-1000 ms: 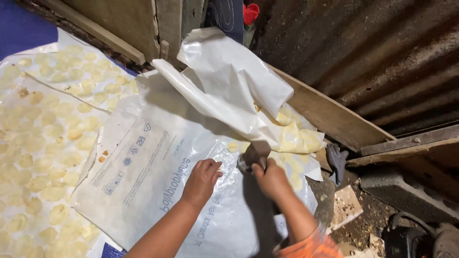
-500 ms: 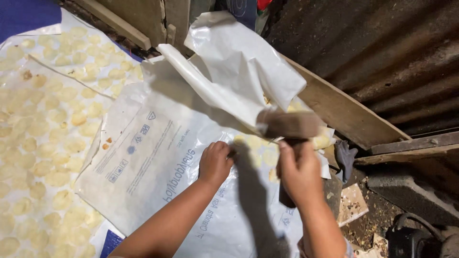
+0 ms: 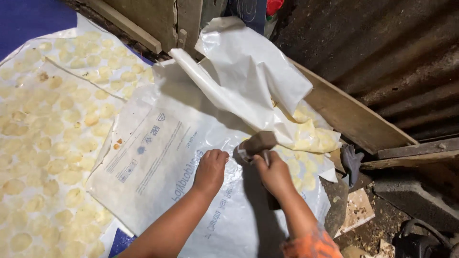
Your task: Cracking nut shells with a stone, extracting kernels, hammering items on a plastic sheet, and roasting nuts in a pan.
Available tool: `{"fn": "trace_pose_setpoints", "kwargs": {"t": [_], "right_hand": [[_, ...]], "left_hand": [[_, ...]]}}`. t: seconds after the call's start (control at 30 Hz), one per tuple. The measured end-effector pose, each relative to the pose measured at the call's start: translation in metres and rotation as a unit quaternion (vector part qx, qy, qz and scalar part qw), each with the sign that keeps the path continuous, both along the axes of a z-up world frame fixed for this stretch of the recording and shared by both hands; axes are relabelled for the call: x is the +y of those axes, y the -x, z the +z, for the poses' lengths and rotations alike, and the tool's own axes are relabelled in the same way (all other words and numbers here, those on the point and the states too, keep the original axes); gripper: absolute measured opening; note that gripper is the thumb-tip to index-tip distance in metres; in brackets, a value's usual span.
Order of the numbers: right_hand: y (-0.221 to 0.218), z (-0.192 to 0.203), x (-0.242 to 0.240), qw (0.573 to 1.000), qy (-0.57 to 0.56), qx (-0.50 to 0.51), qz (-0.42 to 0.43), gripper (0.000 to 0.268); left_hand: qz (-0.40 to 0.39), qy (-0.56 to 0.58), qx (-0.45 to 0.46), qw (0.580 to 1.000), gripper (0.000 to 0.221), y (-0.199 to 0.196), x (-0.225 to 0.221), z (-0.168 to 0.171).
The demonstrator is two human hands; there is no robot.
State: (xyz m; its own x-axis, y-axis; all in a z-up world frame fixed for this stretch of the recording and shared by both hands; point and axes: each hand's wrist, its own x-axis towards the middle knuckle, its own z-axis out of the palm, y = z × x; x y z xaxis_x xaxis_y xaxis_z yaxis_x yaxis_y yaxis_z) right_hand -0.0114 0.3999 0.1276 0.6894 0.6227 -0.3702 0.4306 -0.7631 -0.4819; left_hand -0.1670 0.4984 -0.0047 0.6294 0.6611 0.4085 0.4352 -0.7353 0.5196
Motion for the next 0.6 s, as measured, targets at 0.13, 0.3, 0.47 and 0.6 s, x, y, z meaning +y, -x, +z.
{"fn": "trace_pose_setpoints", "kwargs": {"t": [0.13,0.3,0.47,0.6], "right_hand": [[0.028,0.090,-0.013,0.992,-0.114,-0.026,-0.056,0.047],[0.036,0.097,-0.013,0.889,-0.446,-0.093,-0.049,0.023],[0.026,-0.032,-0.012,0.997,-0.036,-0.063,0.022,0.040],[-0.002,-0.038,0.009,0.996,0.039,-0.024,0.075,0.054]], "left_hand": [[0.009,0.000,0.008,1.000,0.010,-0.023,0.001,-0.009],[-0.002,0.064,-0.017,0.998,0.008,-0.038,0.003,-0.011],[0.035,0.011,-0.015,0.999,0.010,0.005,-0.014,0.010],[-0.001,-0.004,-0.006,1.000,0.025,0.016,-0.013,0.007]]}}
